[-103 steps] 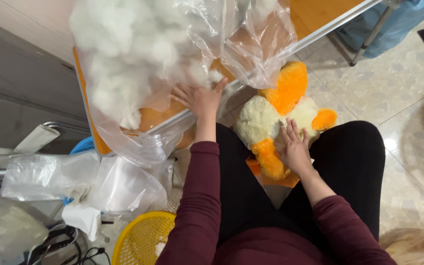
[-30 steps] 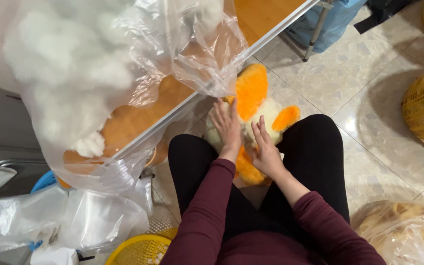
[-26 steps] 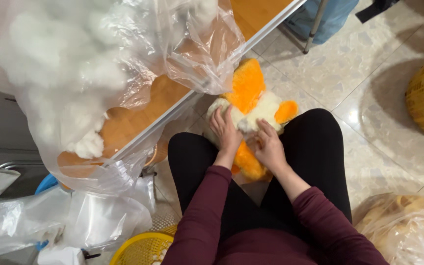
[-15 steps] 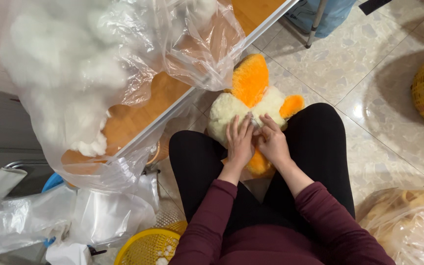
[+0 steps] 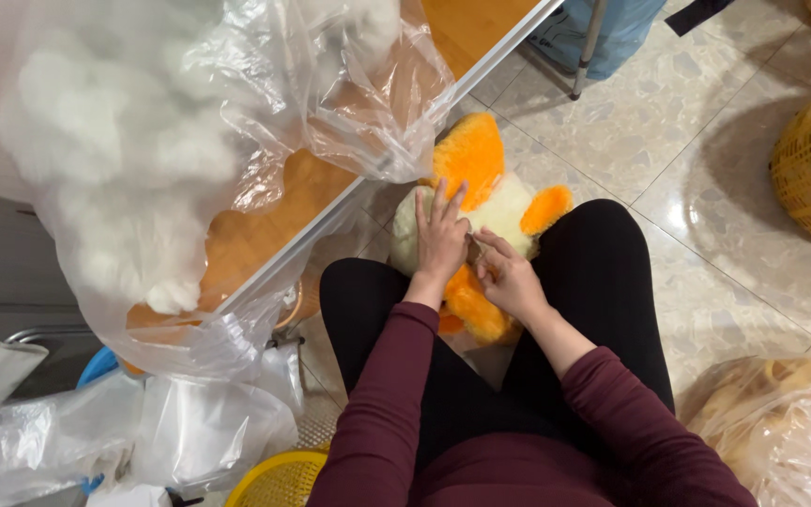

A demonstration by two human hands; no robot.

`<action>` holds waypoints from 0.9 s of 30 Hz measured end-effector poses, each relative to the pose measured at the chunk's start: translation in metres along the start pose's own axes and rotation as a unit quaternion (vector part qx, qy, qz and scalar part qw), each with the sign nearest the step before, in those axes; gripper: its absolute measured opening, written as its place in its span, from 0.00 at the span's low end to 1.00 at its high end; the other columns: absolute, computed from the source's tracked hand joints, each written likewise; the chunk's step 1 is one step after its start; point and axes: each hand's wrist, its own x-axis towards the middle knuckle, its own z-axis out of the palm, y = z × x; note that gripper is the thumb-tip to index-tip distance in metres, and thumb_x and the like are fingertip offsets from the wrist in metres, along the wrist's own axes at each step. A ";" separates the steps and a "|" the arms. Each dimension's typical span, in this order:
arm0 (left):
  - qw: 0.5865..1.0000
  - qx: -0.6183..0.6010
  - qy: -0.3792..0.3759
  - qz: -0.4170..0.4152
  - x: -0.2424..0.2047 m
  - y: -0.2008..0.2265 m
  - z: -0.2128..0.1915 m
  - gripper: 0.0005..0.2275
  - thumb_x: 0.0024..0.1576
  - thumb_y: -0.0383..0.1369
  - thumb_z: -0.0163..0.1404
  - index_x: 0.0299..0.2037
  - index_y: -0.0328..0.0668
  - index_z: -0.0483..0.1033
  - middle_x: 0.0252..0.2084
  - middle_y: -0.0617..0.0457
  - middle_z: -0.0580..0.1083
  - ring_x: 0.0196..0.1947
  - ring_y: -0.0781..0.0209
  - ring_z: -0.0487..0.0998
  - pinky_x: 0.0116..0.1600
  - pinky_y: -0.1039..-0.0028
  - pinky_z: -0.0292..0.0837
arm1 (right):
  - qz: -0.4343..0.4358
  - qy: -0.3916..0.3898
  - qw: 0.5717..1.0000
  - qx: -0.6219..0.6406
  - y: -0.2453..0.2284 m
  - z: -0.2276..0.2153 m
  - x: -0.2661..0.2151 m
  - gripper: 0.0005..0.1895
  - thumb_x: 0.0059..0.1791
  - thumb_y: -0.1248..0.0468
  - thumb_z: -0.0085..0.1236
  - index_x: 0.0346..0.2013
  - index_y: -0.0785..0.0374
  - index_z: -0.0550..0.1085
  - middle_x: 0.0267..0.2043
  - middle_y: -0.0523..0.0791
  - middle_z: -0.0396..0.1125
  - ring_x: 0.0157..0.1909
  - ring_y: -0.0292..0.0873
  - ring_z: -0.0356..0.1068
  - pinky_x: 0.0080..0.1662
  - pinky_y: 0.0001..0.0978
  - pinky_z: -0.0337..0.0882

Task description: The person sits on the floor and stuffs white cotton-like filling into an orange plush toy. They repeatedly pull filling from a nearby plastic bag and press it into the opening of the toy, adjusting the shape with both hands.

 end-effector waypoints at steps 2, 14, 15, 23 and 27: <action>0.997 -0.065 0.038 0.015 -0.005 -0.004 -0.001 0.03 0.56 0.27 0.56 0.36 0.44 0.75 0.74 0.60 0.55 0.80 0.52 0.49 0.83 0.43 0.36 | 0.020 0.000 1.000 -0.013 -0.002 0.001 0.000 0.07 0.40 0.78 0.56 0.26 0.66 0.71 0.66 0.50 0.66 0.71 0.53 0.62 0.55 0.40 0.74; 0.999 -0.025 -0.046 0.004 0.027 -0.014 0.016 0.14 0.54 0.28 0.54 0.50 0.48 0.73 0.49 0.51 0.72 0.58 0.48 0.70 0.68 0.50 0.55 | -0.011 -0.091 0.993 0.067 -0.003 0.005 0.005 0.10 0.36 0.81 0.50 0.28 0.67 0.71 0.63 0.53 0.63 0.62 0.54 0.70 0.40 0.34 0.76; 0.998 -0.016 -0.052 -0.009 0.027 -0.015 0.023 0.10 0.60 0.29 0.52 0.51 0.49 0.73 0.48 0.52 0.71 0.57 0.49 0.71 0.66 0.55 0.61 | -0.024 -0.086 0.994 0.067 -0.001 0.005 0.006 0.10 0.36 0.81 0.50 0.28 0.67 0.71 0.62 0.52 0.64 0.62 0.54 0.70 0.43 0.35 0.76; 0.989 0.038 0.042 -0.140 0.020 -0.015 0.037 0.20 0.58 0.29 0.51 0.62 0.56 0.71 0.57 0.50 0.68 0.61 0.49 0.65 0.64 0.52 0.57 | -0.017 -0.018 0.999 0.027 0.002 0.012 0.005 0.07 0.41 0.79 0.53 0.28 0.65 0.71 0.67 0.52 0.61 0.65 0.54 0.69 0.53 0.38 0.76; 0.968 -0.077 -0.007 -0.239 0.012 -0.012 0.005 0.42 0.41 0.34 0.62 0.70 0.51 0.59 0.69 0.38 0.55 0.70 0.39 0.53 0.72 0.44 0.46 | 0.062 -0.015 0.998 -0.003 -0.001 0.013 0.007 0.12 0.40 0.79 0.54 0.33 0.64 0.78 0.71 0.54 0.54 0.66 0.58 0.64 0.48 0.39 0.75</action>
